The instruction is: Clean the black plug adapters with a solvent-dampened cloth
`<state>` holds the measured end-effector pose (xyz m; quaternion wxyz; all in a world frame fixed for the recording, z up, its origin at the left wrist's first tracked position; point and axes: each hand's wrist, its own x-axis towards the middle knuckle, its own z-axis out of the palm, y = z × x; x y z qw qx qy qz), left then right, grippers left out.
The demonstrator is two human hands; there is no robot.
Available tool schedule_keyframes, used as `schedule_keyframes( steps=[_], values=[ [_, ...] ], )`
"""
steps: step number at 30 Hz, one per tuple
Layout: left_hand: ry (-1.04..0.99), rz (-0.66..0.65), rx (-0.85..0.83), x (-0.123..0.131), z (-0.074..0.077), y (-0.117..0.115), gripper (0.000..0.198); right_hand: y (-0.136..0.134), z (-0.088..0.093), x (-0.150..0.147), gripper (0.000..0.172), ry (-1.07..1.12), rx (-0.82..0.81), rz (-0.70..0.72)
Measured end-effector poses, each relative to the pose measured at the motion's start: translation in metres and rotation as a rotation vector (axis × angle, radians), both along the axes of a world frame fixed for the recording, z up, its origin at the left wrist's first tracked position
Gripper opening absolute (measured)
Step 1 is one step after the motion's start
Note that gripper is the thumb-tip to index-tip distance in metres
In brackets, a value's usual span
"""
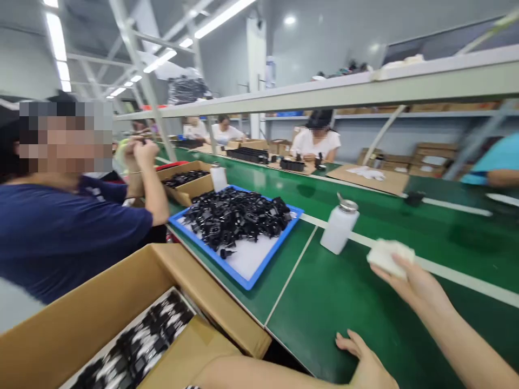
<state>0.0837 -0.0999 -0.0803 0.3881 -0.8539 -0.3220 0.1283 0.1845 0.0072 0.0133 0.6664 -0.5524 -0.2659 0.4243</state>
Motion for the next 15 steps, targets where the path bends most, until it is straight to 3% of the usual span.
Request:
schedule_keyframes(
  steps=[3,6,11,15],
  values=[
    [-0.121,-0.009,-0.145,-0.003,0.016,-0.003,0.036,0.027,0.038,-0.009,0.02,-0.195,0.197,-0.136],
    [-0.158,0.008,-0.198,-0.01,0.03,-0.006,0.036,0.066,0.064,-0.031,0.023,-0.675,0.197,-0.224],
    [-0.236,-0.024,-0.195,-0.018,0.032,-0.009,0.041,0.081,0.066,-0.064,0.029,-1.333,0.009,-0.146],
    [-0.306,-0.066,-0.227,-0.017,0.031,-0.009,0.037,0.072,0.058,-0.067,0.031,-1.503,-0.047,-0.167]
  ],
)
